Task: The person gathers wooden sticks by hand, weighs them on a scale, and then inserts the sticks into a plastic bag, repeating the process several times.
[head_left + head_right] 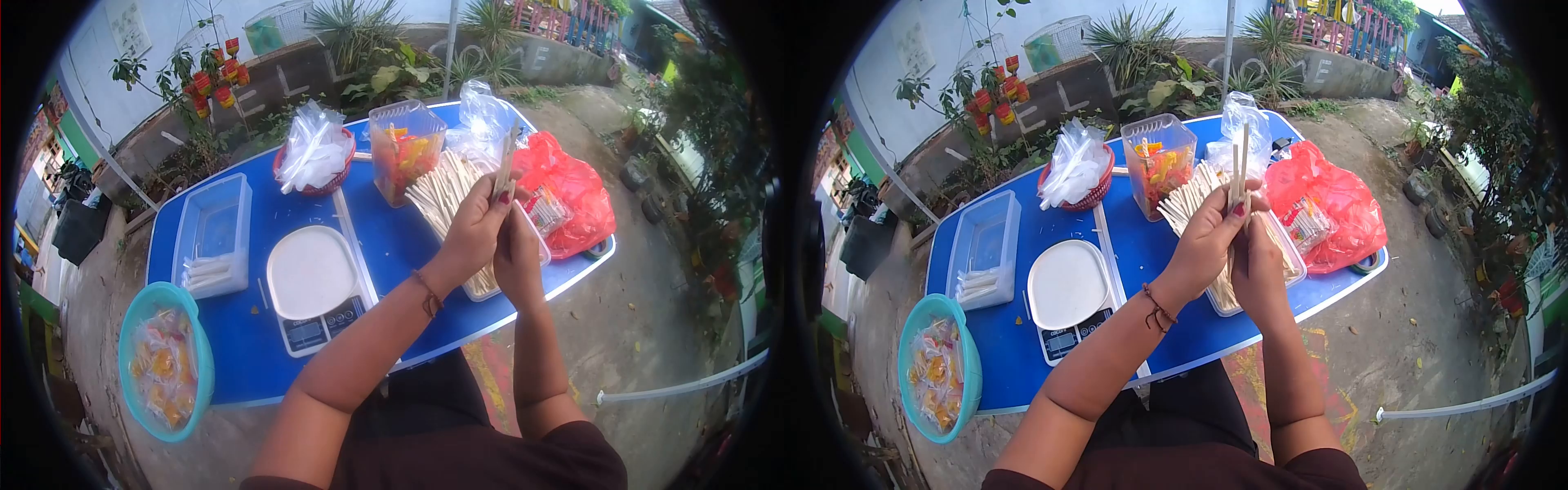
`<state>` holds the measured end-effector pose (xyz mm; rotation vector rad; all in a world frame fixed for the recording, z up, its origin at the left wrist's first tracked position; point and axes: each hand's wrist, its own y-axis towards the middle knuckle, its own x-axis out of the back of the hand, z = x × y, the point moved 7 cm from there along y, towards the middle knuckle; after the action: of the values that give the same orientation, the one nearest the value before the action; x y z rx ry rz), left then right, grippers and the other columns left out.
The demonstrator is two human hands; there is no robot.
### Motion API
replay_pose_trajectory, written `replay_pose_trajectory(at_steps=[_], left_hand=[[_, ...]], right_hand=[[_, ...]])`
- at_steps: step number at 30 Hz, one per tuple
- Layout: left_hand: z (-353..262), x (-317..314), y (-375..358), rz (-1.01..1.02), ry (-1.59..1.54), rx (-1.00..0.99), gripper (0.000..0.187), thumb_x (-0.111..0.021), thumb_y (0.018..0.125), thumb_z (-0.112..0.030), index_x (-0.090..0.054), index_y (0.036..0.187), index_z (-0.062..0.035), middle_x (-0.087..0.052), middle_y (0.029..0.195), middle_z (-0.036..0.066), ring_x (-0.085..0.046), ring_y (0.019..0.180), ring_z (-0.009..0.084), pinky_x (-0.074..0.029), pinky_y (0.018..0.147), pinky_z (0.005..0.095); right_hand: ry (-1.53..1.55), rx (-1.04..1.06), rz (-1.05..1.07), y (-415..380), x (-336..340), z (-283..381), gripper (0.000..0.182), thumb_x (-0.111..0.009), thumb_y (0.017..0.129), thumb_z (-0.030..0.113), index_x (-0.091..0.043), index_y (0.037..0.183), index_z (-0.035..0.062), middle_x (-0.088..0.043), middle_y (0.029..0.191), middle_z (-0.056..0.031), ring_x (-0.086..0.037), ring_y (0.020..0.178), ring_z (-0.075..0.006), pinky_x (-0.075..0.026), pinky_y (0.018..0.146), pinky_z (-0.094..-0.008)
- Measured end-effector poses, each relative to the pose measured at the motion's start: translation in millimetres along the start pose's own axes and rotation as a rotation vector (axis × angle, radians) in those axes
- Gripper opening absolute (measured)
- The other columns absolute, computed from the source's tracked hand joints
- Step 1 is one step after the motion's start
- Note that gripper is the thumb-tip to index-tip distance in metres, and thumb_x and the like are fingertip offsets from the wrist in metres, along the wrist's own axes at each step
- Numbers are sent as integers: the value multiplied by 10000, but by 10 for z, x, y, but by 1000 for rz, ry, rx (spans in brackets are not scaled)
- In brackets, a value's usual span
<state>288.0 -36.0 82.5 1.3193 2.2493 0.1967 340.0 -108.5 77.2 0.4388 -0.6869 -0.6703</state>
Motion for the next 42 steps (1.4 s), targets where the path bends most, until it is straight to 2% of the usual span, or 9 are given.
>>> replay_pose_trajectory(at_steps=[2,5,8,14,17,22,26,32,42], left_hand=[[-240,-28,12,-13,63,-86,344,-394,1053,-114,-445,1384,-36,-599,1181,60,-544,1109,101,-421,1003,273],[-644,31,-18,-76,207,-239,324,-393,1053,-105,-467,1359,-26,-594,1087,34,-553,1082,109,-408,1009,274],[-1084,194,-218,-136,311,-393,313,-401,1054,-111,-470,1344,-14,-588,1040,24,-557,1075,121,-412,1007,285],[-1638,916,-747,-341,500,-347,329,-410,1059,-140,-458,1363,-23,-597,1032,17,-553,1066,104,-415,995,272],[-1673,1282,-979,-390,527,-330,336,-413,1059,-146,-447,1370,-24,-596,1042,25,-552,1089,112,-416,996,273],[-1432,1721,-1272,-451,411,-236,370,-467,1038,-122,-408,1387,-14,-587,1130,53,-552,1141,136,-426,1011,283],[-1100,1987,-1470,-519,362,-248,449,-572,968,-24,-399,1382,-14,-582,1233,91,-545,1186,157,-434,1034,305],[-863,2141,-1618,-588,360,-188,351,-567,985,-75,-483,1319,-12,-605,1189,86,-582,1117,146,-462,991,294],[-660,2206,-1691,-572,261,-111,289,-399,1073,-245,-563,1089,-8,-643,995,80,-649,924,168,-523,861,295]], right_hand=[[74,31,-50,87,-61,38,258,-527,931,-9,-506,1189,-15,-635,969,-162,-633,880,-257,-494,789,-328],[191,150,-92,236,-199,555,323,-583,903,17,-447,1194,-22,-653,939,-217,-683,903,-382,-521,744,-375],[400,86,-79,304,-610,798,370,-600,908,56,-439,1233,-17,-654,992,-182,-674,935,-311,-519,778,-352],[548,172,57,349,-1461,1306,395,-614,917,94,-462,1272,11,-643,1027,-154,-638,981,-183,-506,815,-329],[568,280,111,278,-1862,1405,384,-505,968,61,-391,1327,-14,-648,1006,-252,-658,942,-418,-516,744,-388],[676,140,246,26,-2385,1161,325,-462,976,27,-411,1296,4,-636,988,-276,-633,927,-471,-499,749,-444],[500,185,397,-148,-2515,952,320,-510,931,1,-448,1245,-6,-622,1003,-253,-617,939,-450,-480,771,-464],[-58,437,449,-219,-2369,1010,322,-621,823,16,-517,1127,5,-583,1029,-174,-553,953,-376,-440,843,-464],[97,332,483,-112,-2071,940,245,-710,785,49,-651,1021,21,-631,985,-115,-579,909,-298,-477,811,-379]])
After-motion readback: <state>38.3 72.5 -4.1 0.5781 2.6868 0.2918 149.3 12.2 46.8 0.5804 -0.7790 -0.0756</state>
